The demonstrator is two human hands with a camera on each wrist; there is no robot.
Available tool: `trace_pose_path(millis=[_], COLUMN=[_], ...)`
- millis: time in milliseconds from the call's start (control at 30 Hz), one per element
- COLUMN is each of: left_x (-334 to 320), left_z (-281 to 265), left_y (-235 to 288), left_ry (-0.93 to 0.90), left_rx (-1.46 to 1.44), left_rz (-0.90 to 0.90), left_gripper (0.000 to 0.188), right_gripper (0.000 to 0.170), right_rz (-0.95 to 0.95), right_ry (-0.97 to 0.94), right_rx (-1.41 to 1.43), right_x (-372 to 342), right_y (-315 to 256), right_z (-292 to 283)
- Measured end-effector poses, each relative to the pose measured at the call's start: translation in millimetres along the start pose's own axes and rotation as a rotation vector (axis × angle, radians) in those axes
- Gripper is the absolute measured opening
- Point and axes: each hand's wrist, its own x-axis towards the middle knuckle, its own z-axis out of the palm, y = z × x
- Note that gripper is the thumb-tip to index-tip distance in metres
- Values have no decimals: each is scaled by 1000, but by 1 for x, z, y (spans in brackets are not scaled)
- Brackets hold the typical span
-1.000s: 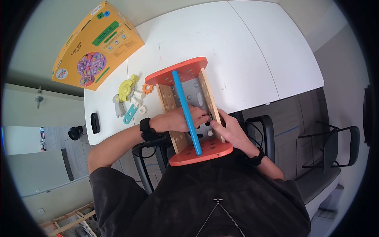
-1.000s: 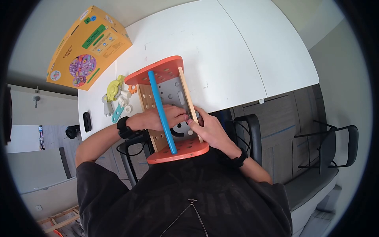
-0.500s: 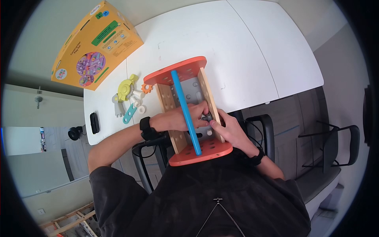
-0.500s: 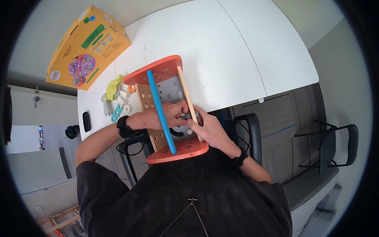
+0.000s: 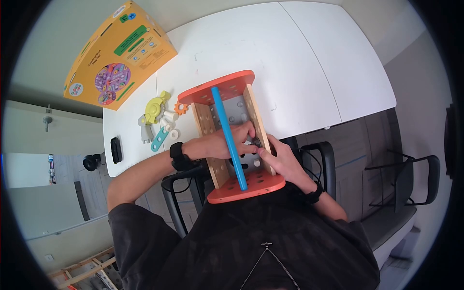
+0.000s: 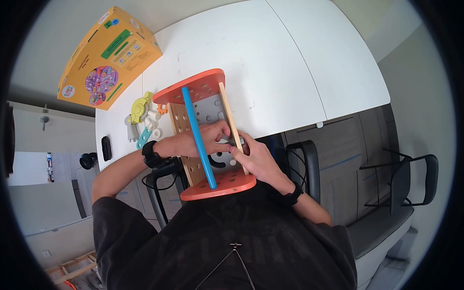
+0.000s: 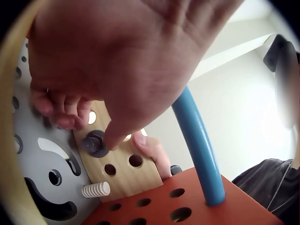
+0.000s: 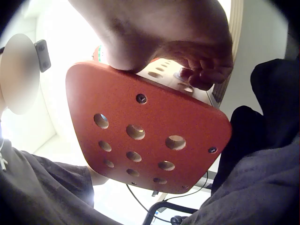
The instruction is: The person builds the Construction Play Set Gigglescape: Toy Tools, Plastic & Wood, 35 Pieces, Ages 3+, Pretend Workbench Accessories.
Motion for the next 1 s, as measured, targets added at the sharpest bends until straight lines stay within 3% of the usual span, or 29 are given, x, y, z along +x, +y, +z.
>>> trace_pose_path(millis=[133, 333, 433, 633, 833, 1000], left_x=[12, 17, 20, 24, 19, 30], left_z=[5, 2, 9, 9, -5, 8], left_y=[-17, -12, -21, -18, 1, -15], left_ry=[25, -60, 90, 95, -28, 39], left_rx=[-33, 23, -21, 92, 184, 99], left_rz=[99, 67, 184, 210, 75, 162], left_gripper=[41, 39, 42, 44, 44, 49], right_gripper=[68, 67, 67, 65, 65, 65], right_rz=[10, 16, 8, -12, -15, 1], right_ry=[5, -10, -12, -1, 5, -5], right_rx=[55, 43, 58, 60, 15, 68], right_x=[-2, -1, -2, -1, -1, -3], right_y=[-5, -3, -4, -4, -2, -8], right_z=[1, 0, 1, 1, 1, 0])
